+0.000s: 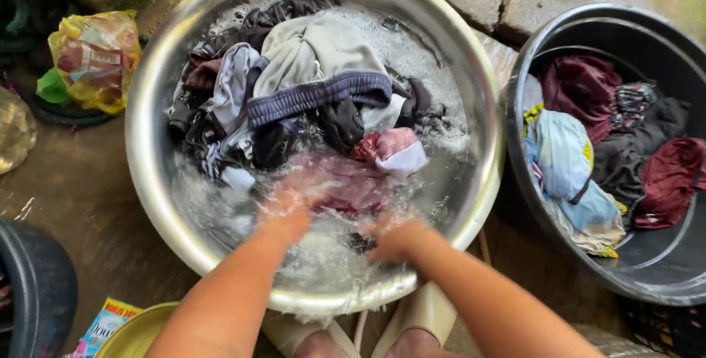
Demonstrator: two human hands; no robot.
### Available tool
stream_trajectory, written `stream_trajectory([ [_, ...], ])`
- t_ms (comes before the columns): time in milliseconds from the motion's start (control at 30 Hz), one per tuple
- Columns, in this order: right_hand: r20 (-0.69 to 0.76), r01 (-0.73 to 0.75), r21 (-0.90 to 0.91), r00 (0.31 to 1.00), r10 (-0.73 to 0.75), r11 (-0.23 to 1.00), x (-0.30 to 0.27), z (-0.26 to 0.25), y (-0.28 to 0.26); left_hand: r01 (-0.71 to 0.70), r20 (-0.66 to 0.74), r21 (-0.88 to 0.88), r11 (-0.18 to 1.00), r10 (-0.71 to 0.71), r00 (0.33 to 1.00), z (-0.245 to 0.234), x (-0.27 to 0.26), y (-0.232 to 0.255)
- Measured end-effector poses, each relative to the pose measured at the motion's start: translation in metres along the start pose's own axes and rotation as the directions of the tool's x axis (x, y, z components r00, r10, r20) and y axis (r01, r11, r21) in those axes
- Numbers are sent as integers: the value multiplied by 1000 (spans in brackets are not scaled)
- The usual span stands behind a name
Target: The person pours water from a container into a metal basin and then washes several items of dark clothing by hand, scrubbing and wringing them in the soapy water.
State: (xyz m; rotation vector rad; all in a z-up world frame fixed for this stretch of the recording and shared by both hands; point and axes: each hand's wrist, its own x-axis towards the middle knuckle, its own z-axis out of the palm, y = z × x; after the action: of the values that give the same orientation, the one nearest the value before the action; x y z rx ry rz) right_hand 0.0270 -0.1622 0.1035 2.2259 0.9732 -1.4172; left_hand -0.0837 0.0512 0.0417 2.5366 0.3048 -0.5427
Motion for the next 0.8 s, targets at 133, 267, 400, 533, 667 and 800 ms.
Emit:
stream_trajectory([
  [133, -235, -221, 244, 931, 279, 944, -14, 8, -9, 372, 401, 231, 899, -437, 805, 20, -12, 51],
  [267, -164, -54, 451, 976, 142, 891, 15, 30, -43, 461, 270, -636, 619, -381, 884, 69, 1, 49],
  [400, -347, 355, 924, 935, 78, -144, -5, 16, -60, 380, 350, -924, -44, -501, 792, 62, -18, 38],
  [533, -615, 503, 781, 721, 319, 370, -56, 1, -125, 171, 402, -721, -672, -204, 893, 39, -43, 38],
  [667, -772, 362, 512, 592, 232, 779, -54, -22, -97, 120, 223, -953, -279, -373, 900, 2, -39, 50],
  [800, -567, -65, 364, 776, 276, 929, -40, -11, -45, 431, -28, -509, 745, -515, 857, -34, -67, 58],
])
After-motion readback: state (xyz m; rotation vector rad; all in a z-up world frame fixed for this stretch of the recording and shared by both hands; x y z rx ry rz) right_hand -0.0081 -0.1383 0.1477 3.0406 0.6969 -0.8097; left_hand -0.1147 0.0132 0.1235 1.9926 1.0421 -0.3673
